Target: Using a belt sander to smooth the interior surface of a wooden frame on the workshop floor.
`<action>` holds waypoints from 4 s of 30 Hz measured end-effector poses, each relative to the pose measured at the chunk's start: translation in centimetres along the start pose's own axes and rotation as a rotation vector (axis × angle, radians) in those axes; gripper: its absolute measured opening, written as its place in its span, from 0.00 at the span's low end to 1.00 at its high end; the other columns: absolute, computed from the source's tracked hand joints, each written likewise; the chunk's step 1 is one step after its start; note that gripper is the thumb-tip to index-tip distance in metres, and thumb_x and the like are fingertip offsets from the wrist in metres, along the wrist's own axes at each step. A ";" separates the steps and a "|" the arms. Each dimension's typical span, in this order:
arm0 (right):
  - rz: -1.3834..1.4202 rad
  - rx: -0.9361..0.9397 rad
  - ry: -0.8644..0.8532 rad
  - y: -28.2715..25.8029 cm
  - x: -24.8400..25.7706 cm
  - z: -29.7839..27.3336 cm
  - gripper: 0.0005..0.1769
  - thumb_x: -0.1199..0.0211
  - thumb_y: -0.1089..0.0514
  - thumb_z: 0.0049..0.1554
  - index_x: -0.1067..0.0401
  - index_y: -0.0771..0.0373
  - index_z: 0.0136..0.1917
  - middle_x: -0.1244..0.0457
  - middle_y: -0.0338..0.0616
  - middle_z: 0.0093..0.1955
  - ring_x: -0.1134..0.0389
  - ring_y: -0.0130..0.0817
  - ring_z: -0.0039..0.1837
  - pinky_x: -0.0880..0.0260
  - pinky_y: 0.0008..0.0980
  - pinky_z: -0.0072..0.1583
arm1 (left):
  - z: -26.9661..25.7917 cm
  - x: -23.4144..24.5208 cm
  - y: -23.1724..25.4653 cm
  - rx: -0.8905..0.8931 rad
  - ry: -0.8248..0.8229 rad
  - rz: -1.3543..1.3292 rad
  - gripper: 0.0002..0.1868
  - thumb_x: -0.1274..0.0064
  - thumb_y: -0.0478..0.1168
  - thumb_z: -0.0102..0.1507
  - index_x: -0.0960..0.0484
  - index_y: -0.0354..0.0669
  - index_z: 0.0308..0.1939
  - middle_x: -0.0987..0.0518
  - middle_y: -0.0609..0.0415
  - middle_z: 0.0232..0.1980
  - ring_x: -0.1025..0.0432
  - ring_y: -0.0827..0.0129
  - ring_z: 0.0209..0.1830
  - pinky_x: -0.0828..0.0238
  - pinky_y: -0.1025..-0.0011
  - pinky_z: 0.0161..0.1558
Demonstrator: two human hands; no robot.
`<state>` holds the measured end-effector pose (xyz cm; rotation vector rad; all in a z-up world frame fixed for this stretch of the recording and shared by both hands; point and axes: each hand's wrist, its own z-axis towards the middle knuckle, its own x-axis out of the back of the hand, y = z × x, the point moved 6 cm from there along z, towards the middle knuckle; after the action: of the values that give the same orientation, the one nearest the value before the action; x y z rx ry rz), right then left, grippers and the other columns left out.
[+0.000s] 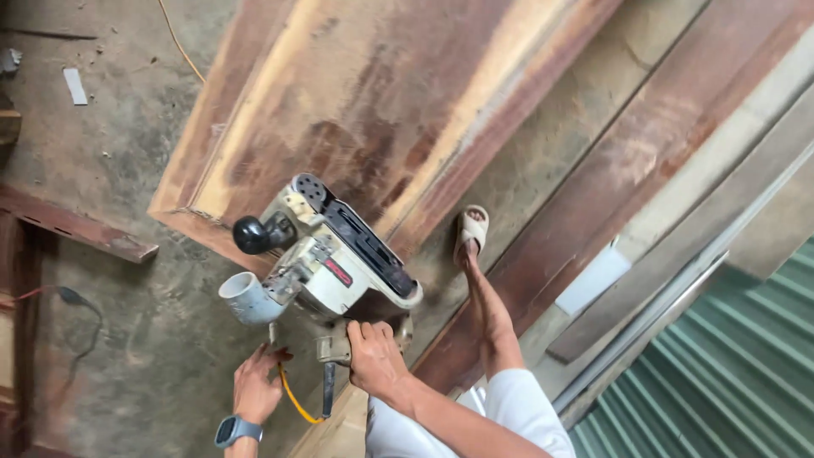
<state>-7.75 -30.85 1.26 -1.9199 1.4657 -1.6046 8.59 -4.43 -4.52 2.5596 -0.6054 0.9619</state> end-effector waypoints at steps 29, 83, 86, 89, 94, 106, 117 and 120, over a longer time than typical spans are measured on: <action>-0.425 0.233 -0.014 -0.3 -1.6 1.9 0.12 0.45 0.57 0.57 0.31 0.55 0.55 0.36 0.57 0.35 0.34 0.53 0.39 0.42 0.68 0.51 | 13.7 7.5 -1.0 0.327 0.012 -1.589 0.09 0.50 0.38 0.66 0.15 0.47 0.46 0.18 0.50 0.45 0.24 0.62 0.48 0.32 0.55 0.61; -0.512 0.258 0.027 8.5 -3.2 -0.2 0.19 0.34 0.58 0.45 0.23 0.50 0.52 0.33 0.47 0.32 0.33 0.45 0.39 0.39 0.51 0.48 | 12.2 7.5 7.4 0.372 0.026 -1.636 0.16 0.49 0.32 0.49 0.19 0.50 0.40 0.23 0.52 0.30 0.26 0.59 0.24 0.22 0.63 0.30; -0.387 0.222 -0.361 3.4 1.2 -0.7 0.43 0.33 0.43 0.46 0.38 0.58 0.71 0.33 0.46 0.37 0.32 0.50 0.40 0.40 0.46 0.45 | 11.0 8.9 5.0 0.221 0.021 -1.408 0.07 0.46 0.34 0.53 0.25 0.48 0.34 0.25 0.54 0.30 0.28 0.65 0.25 0.24 0.62 0.21; -0.178 0.124 -0.446 3.3 -1.2 -0.2 0.35 0.34 0.45 0.50 0.39 0.56 0.68 0.31 0.55 0.47 0.30 0.60 0.49 0.34 0.50 0.54 | 9.3 14.1 6.5 0.173 0.112 -1.242 0.15 0.41 0.41 0.60 0.33 0.44 0.27 0.31 0.46 0.14 0.32 0.64 0.06 0.51 0.76 0.05; 0.087 0.080 -0.445 -0.8 -0.4 5.2 0.29 0.34 0.46 0.43 0.36 0.58 0.55 0.33 0.53 0.40 0.33 0.62 0.42 0.34 0.54 0.42 | 10.5 19.7 4.1 0.293 0.343 -0.879 0.22 0.41 0.50 0.57 0.36 0.47 0.19 0.41 0.58 0.17 0.45 0.69 0.17 0.48 0.66 0.24; 0.189 0.060 0.005 -5.5 -4.7 15.1 0.19 0.32 0.47 0.40 0.37 0.52 0.39 0.40 0.40 0.34 0.30 0.51 0.39 0.28 0.42 0.40 | 22.7 24.4 -6.7 0.424 0.520 -0.671 0.18 0.35 0.57 0.53 0.17 0.47 0.26 0.25 0.46 0.21 0.28 0.54 0.18 0.33 0.58 0.12; 0.069 0.106 0.080 -9.8 -4.1 20.9 0.08 0.47 0.53 0.61 0.37 0.53 0.40 0.38 0.42 0.32 0.29 0.47 0.37 0.28 0.41 0.37 | 24.6 33.5 -2.4 0.270 0.693 -0.294 0.15 0.48 0.50 0.62 0.22 0.46 0.27 0.22 0.44 0.27 0.23 0.39 0.37 0.29 0.47 0.39; 0.161 0.001 -0.002 -9.7 -3.5 21.4 0.10 0.50 0.52 0.62 0.39 0.52 0.39 0.38 0.43 0.32 0.29 0.52 0.38 0.29 0.48 0.39 | 25.1 34.3 -1.3 0.237 0.743 -0.265 0.14 0.48 0.49 0.61 0.21 0.47 0.25 0.22 0.45 0.24 0.23 0.40 0.33 0.26 0.51 0.39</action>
<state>15.82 -31.90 -1.82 -1.7526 1.5740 -1.5315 46.00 -23.83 0.76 2.1283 0.0591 1.8113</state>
